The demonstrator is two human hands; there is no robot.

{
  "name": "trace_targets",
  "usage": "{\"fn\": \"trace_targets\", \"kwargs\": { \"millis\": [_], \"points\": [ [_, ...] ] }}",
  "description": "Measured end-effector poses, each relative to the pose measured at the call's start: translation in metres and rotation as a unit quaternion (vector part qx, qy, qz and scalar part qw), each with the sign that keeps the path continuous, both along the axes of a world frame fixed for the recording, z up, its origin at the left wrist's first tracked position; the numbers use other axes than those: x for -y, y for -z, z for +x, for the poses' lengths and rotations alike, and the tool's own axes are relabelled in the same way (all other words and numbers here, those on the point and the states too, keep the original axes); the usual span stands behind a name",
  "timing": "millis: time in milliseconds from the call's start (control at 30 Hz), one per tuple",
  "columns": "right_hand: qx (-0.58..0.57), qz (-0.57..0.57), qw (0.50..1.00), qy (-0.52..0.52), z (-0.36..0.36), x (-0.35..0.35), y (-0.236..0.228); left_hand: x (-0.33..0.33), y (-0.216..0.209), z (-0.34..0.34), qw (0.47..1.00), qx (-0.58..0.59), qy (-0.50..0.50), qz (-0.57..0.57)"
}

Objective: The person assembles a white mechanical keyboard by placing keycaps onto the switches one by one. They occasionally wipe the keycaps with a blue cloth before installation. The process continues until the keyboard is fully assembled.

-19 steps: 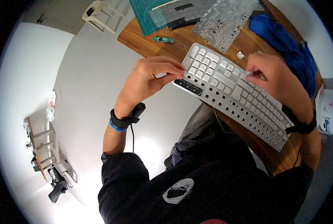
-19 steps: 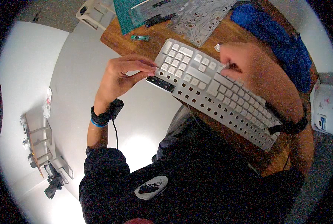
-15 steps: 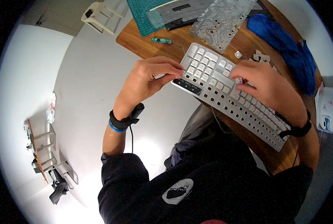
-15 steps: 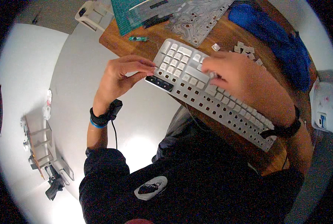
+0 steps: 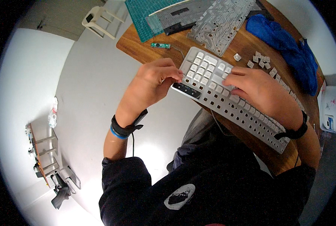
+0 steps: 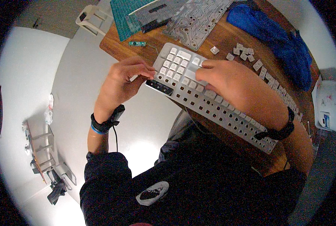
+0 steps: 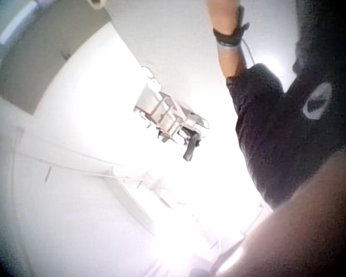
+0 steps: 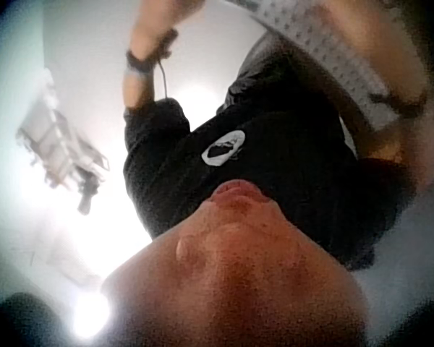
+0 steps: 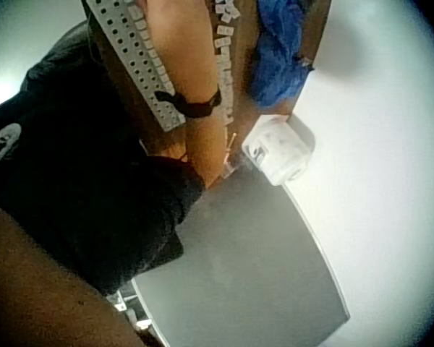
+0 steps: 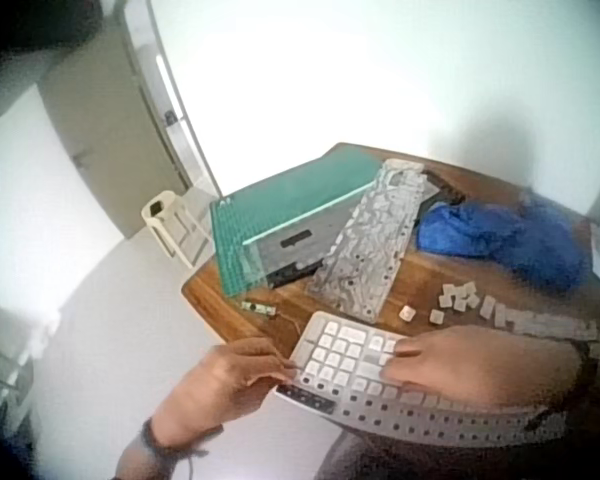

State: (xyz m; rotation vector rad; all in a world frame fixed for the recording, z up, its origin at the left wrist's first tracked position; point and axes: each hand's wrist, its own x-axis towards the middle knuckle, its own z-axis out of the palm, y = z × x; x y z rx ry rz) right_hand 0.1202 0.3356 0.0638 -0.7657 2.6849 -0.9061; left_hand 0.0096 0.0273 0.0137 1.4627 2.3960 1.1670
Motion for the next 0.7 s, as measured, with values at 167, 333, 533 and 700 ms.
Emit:
{"fn": "trace_targets", "kwargs": {
  "millis": [167,333,533,700],
  "points": [
    [-0.010,0.010,1.000,-0.005,0.003,0.000,-0.004,-0.005,-0.005,0.009,0.999,0.003,-0.039,-0.003],
    [-0.033,0.024,0.999,-0.025,0.002,-0.006,0.003,-0.005,-0.002,0.008,0.999,-0.016,-0.030,0.001],
    [-0.026,0.029,0.999,0.007,0.002,-0.003,-0.002,0.002,0.004,0.006,0.999,-0.024,-0.018,0.019],
    [-0.056,0.002,0.998,0.003,-0.008,0.008,-0.006,-0.001,0.008,0.004,0.999,0.005,-0.031,0.032]
  ]
}}
